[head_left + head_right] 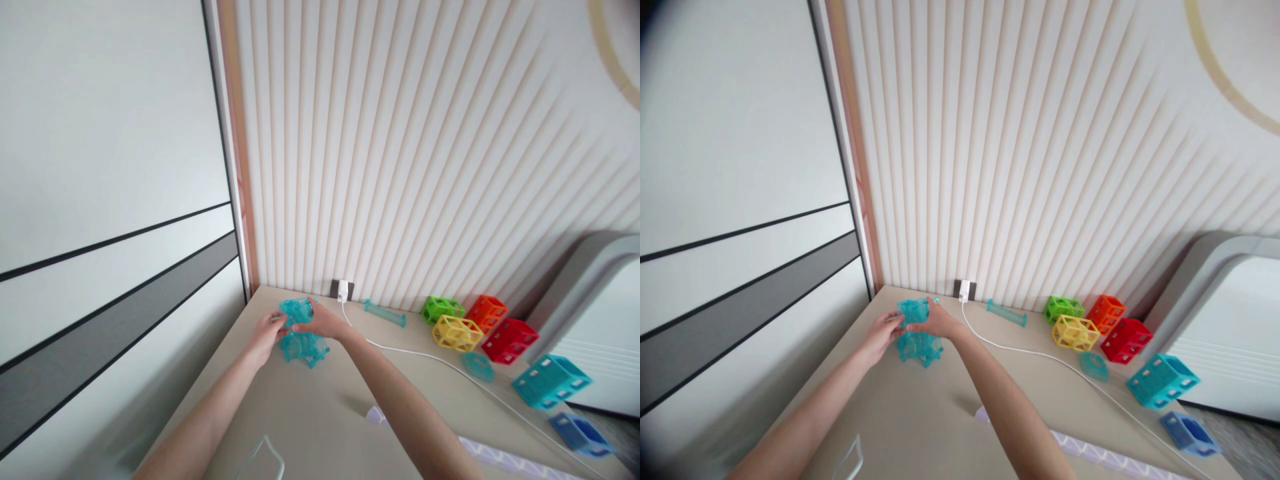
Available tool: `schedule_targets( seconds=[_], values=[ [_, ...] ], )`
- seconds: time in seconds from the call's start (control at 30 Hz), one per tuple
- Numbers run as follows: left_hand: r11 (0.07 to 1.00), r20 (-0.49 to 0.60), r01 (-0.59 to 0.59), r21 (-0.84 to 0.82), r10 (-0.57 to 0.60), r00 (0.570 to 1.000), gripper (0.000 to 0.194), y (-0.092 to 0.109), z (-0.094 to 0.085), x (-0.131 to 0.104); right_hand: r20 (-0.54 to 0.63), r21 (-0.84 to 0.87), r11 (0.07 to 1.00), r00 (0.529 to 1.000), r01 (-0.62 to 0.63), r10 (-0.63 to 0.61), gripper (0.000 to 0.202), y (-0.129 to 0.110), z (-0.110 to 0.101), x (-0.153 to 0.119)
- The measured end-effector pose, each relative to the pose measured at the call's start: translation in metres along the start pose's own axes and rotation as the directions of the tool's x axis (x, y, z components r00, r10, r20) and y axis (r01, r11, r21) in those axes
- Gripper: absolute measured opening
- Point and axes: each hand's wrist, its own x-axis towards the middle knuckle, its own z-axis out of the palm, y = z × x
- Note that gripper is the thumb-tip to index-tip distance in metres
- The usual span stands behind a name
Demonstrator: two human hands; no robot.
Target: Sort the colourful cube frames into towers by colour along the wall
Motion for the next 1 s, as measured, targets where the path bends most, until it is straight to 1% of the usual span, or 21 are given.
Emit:
schedule_targets(
  seconds=[0.07,0.13,0.23,0.3,0.4,0.47,0.63,0.77,0.87,1.0],
  values=[
    [0.999,-0.024,0.028,0.02,-0.028,0.999,0.023,-0.002,-0.01,0.007,-0.006,0.003,0.999,0.999,-0.036,0.036,0.094,0.006,0.001,0.009],
    [0.998,-0.032,0.048,0.038,-0.046,0.998,0.027,-0.004,-0.02,0.009,-0.017,-0.005,0.998,0.998,-0.062,0.062,0.076,0.012,0.001,0.014],
    [0.996,-0.046,0.061,0.062,-0.058,0.997,0.031,-0.007,-0.033,0.009,-0.025,-0.029,0.997,0.997,-0.068,0.067,0.045,0.021,-0.002,0.017],
    [0.995,-0.063,0.063,0.083,-0.057,0.996,0.032,-0.008,-0.041,0.01,-0.02,-0.047,0.997,0.998,-0.065,0.064,0.035,0.025,-0.002,0.018],
    [0.99,-0.093,0.065,0.123,-0.053,0.994,0.032,-0.01,-0.052,0.013,-0.022,-0.081,0.995,0.998,-0.063,0.061,0.033,0.029,-0.002,0.018],
    [0.985,-0.108,0.075,0.158,-0.058,0.992,0.032,-0.011,-0.057,0.014,-0.046,-0.116,0.992,0.998,-0.057,0.052,0.033,0.029,-0.001,0.019],
    [0.952,-0.136,0.129,0.277,-0.094,0.986,0.034,-0.009,-0.068,0.014,-0.185,-0.25,0.968,0.983,-0.038,-0.01,0.032,0.026,0.0,0.023],
    [0.917,-0.16,0.155,0.366,-0.102,0.982,0.031,-0.005,-0.072,0.012,-0.269,-0.385,0.923,0.96,-0.033,-0.078,0.034,0.023,0.001,0.024],
    [0.9,-0.177,0.166,0.403,-0.101,0.979,0.028,-0.003,-0.074,0.011,-0.276,-0.49,0.871,0.95,-0.011,-0.144,0.034,0.02,0.003,0.02],
    [0.908,-0.184,0.165,0.385,-0.099,0.978,0.026,0.0,-0.074,0.009,-0.215,-0.59,0.805,0.947,0.068,-0.237,0.028,0.017,0.006,0.011]
  ],
)
